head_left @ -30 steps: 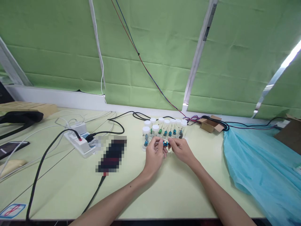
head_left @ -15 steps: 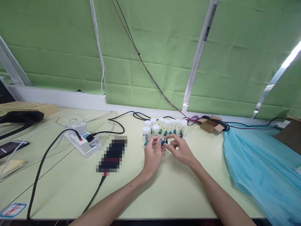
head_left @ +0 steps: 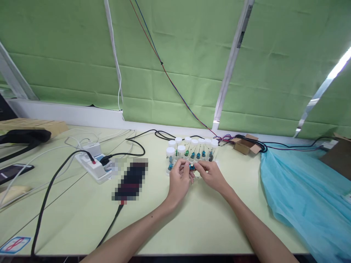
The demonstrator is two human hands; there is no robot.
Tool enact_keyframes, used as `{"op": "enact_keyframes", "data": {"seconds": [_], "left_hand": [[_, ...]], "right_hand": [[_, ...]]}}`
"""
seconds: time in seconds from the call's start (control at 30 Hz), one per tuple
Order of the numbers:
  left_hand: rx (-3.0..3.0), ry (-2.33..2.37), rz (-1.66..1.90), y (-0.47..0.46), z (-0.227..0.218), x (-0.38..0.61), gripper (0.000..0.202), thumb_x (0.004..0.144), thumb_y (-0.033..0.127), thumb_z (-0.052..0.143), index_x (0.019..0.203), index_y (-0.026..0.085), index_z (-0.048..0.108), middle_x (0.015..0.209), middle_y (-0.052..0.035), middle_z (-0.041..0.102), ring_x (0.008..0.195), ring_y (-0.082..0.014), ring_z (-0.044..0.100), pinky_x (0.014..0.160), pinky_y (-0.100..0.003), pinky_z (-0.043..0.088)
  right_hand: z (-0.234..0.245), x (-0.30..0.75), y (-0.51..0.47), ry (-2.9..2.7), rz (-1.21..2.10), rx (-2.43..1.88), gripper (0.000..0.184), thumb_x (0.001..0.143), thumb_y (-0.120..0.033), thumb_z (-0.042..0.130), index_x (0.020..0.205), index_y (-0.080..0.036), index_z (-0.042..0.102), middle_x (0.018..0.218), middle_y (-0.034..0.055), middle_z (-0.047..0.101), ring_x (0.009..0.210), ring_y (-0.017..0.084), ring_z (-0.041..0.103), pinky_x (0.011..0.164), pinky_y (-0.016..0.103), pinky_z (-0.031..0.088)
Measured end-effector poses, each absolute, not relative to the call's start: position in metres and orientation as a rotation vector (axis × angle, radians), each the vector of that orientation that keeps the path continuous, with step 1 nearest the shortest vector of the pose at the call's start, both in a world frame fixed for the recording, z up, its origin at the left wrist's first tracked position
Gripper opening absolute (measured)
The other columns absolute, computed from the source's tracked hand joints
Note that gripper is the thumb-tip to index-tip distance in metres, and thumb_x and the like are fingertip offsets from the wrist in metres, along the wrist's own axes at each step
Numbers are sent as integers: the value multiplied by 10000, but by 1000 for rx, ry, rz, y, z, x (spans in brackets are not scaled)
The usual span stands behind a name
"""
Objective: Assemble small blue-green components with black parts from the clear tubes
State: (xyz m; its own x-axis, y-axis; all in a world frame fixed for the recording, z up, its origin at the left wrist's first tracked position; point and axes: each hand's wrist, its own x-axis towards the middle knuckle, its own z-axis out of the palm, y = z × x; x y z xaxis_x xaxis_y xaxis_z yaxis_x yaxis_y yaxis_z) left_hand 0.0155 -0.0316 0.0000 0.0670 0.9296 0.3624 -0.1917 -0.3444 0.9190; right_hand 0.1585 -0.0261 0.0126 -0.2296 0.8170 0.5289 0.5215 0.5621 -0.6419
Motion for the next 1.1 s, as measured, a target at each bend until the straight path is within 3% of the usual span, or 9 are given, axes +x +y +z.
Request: {"op": "enact_keyframes", "data": {"seconds": [0.37,0.57,0.7,0.93,1.1], "left_hand": [[1395,808,1460,-33,-1,16,246,886,430,515,824,192,499,594,26,537,493,-113,541,476,-229,444],[1399,849,1506,-32,1,14,235,912,423,476,849,197,492,579,34,547,479,-109,538,503,-233,437],[1391,878,1528,-33,3,13,227,912,413,481,840,198,489,603,35,548,484,-106,538,505,-234,436],[1375,827,1505,-32,0,14,227,899,415,495,843,195,496,574,33,552,466,-109,535,485,-230,436],[1355,808,1487,-32,0,15,235,878,419,526,829,190,505,563,31,541,459,-106,526,465,-224,428]], "right_hand": [[9,159,-22,-1847,383,-1130,512,959,-436,372,547,-169,517,452,-29,394,448,100,384,492,240,294],[11,159,-28,-1832,498,-1112,241,905,-421,505,923,-192,578,494,-80,348,454,102,309,489,233,283],[12,158,-31,-1861,551,-1083,217,891,-383,535,1002,-196,543,496,-97,342,454,99,332,509,226,312],[10,159,-28,-1870,493,-1084,202,906,-385,509,888,-190,557,503,-79,358,466,99,321,502,232,300],[11,159,-27,-1891,420,-1081,328,934,-395,457,703,-179,545,549,-34,439,507,102,358,509,236,302]]}}
